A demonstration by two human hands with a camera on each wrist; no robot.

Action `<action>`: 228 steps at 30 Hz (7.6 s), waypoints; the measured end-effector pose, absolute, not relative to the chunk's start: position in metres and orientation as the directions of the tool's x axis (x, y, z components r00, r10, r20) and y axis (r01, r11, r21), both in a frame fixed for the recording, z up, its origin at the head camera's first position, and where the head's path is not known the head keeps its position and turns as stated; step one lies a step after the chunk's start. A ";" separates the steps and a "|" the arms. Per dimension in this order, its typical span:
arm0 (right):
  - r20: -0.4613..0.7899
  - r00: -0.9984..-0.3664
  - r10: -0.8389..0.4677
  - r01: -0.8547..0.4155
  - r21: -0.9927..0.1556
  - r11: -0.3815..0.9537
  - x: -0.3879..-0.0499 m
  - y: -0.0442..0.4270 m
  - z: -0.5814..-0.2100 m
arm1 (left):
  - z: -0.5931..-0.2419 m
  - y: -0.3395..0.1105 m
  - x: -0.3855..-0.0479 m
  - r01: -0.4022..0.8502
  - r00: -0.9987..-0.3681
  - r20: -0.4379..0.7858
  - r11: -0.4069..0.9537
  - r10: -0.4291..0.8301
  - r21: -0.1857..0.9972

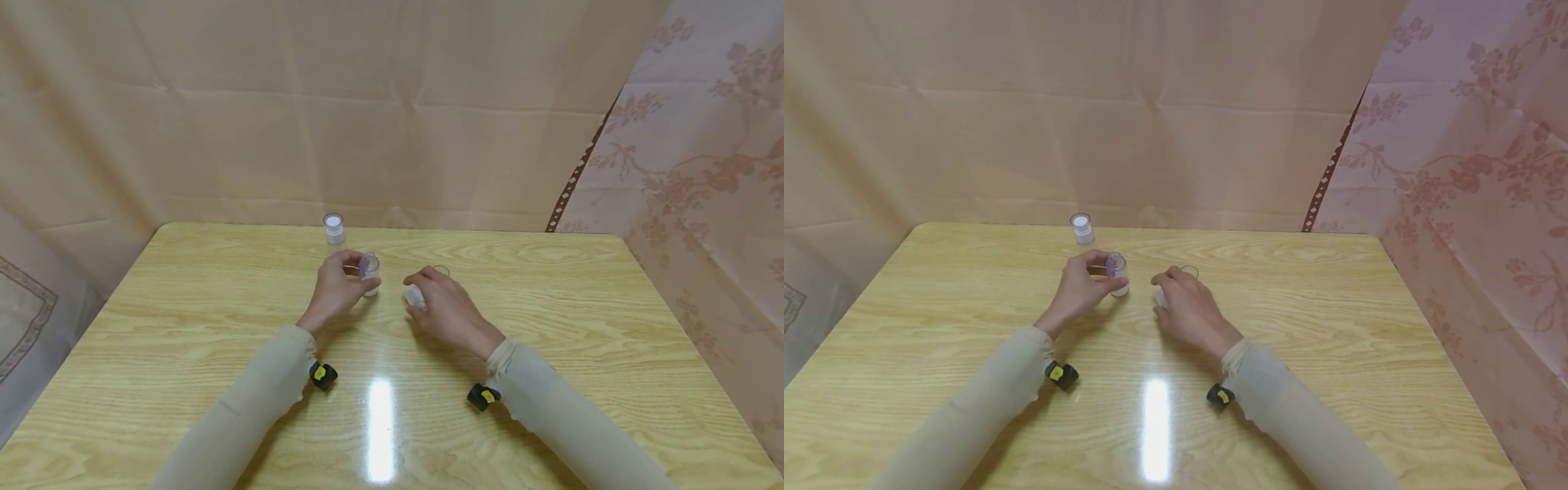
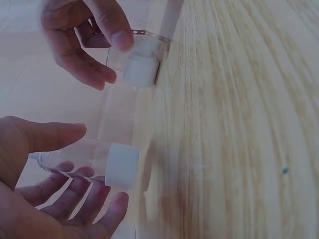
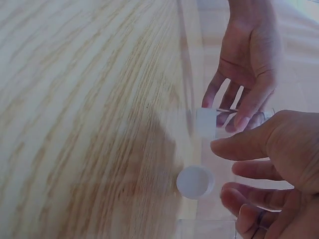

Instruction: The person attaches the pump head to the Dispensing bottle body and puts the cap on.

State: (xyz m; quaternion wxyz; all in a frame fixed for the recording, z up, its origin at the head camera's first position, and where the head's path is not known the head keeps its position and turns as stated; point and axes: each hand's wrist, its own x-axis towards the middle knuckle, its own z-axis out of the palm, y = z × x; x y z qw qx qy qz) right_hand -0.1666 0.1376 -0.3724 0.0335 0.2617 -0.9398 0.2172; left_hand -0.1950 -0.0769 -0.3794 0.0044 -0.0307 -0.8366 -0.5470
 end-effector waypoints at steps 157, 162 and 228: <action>0.279 -0.824 -0.494 -0.521 -0.718 0.462 -0.171 0.165 -0.336 | -0.361 -0.052 -0.168 0.321 -0.924 0.147 0.504 0.354 0.802; 0.269 -0.821 -0.503 -0.526 -0.699 0.485 -0.172 0.167 -0.335 | -0.361 -0.052 -0.166 0.357 -0.917 0.194 0.499 0.348 0.790; 0.130 -0.868 -0.480 -0.417 -0.714 0.562 -0.172 0.171 -0.333 | -0.363 -0.049 -0.162 0.428 -0.901 0.289 0.556 0.324 0.712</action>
